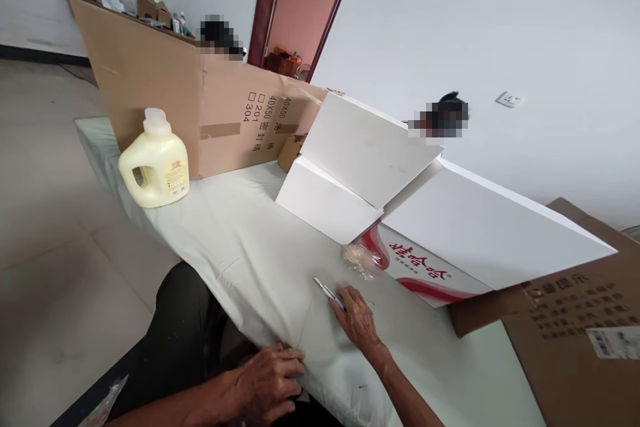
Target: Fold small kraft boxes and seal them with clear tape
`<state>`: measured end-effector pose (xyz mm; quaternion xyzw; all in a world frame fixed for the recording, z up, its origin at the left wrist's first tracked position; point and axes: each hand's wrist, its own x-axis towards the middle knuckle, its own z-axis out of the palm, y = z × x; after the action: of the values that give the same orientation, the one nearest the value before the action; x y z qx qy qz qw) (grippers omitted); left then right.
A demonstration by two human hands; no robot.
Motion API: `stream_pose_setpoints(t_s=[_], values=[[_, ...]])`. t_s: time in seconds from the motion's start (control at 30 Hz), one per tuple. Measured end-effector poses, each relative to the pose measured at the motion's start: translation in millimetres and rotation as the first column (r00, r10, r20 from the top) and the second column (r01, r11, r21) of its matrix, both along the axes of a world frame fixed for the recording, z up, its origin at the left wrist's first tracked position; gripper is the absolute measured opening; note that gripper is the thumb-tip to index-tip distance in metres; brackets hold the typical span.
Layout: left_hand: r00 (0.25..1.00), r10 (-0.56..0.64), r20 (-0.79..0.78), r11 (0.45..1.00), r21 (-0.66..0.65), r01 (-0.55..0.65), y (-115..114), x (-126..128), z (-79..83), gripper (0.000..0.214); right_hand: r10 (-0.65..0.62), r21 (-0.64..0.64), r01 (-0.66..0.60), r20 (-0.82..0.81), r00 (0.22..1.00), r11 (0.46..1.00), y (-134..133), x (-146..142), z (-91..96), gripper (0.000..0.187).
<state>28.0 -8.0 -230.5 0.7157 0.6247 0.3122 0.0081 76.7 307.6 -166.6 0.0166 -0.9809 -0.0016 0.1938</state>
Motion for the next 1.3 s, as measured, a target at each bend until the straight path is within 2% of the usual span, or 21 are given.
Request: stream_pose_setpoints(t_s=[0.07,0.13,0.2,0.27,0.4,0.6,0.7,0.83,0.93,1.03,1.13,1.3], values=[[0.996,0.066,0.065,0.997,0.027,-0.068,-6.7,-15.3,2.1,0.014,0.007,-0.004,-0.007,-0.003,1.000,1.000,-3.7,-7.0,-0.9,0.034],[0.971,0.189,0.144,0.978,0.062,-0.200,-16.3,-35.9,6.8,0.010,0.006,-0.009,-0.006,-0.016,1.000,1.000,-6.2,-10.2,-4.3,0.034],[0.924,0.311,0.222,0.939,0.081,-0.335,-28.4,-58.2,13.3,0.016,0.002,-0.018,-0.003,-0.035,0.999,1.000,-7.1,-9.8,-8.9,0.034],[0.878,0.390,0.278,0.904,0.064,-0.422,-39.7,-76.6,19.5,0.019,-0.005,-0.033,0.003,-0.053,0.999,0.999,-7.3,-7.8,-13.4,0.033],[0.836,0.432,0.339,0.892,-0.024,-0.452,-49.1,-92.1,25.6,0.021,-0.031,-0.044,0.027,-0.096,0.995,0.999,-10.7,-7.9,-19.8,0.030],[0.818,0.456,0.351,0.889,-0.124,-0.442,-43.0,-111.6,40.6,0.022,0.012,-0.027,-0.015,-0.091,0.996,1.000,-27.3,-21.3,-22.4,0.024],[0.812,0.473,0.342,0.880,-0.148,-0.451,-41.3,-139.9,55.0,0.023,0.053,-0.037,-0.056,-0.065,0.996,0.998,-30.3,-28.4,-22.7,0.023],[0.786,0.523,0.329,0.852,-0.166,-0.497,-36.6,-192.9,70.0,0.022,0.090,-0.062,-0.095,-0.086,0.992,0.994,-25.0,-36.4,-23.7,0.025],[0.733,0.597,0.326,0.800,-0.177,-0.573,-30.5,-238.4,74.8,0.022,0.109,-0.096,-0.123,-0.137,0.985,0.988,-20.6,-38.8,-25.5,0.023],[0.641,0.698,0.319,0.707,-0.166,-0.687,-26.3,-281.1,78.0,0.022,0.094,-0.154,-0.121,-0.172,0.981,0.981,-19.0,-38.4,-27.8,0.018],[0.571,0.765,0.298,0.626,-0.136,-0.768,-24.2,-313.1,84.5,0.022,0.082,-0.188,-0.117,-0.181,0.980,0.975,-18.9,-38.0,-29.3,0.016],[0.559,0.796,0.231,0.593,-0.120,-0.796,-8.3,-345.5,106.6,0.023,0.077,-0.209,-0.117,-0.190,0.979,0.971,-19.1,-39.0,-29.6,0.014]])
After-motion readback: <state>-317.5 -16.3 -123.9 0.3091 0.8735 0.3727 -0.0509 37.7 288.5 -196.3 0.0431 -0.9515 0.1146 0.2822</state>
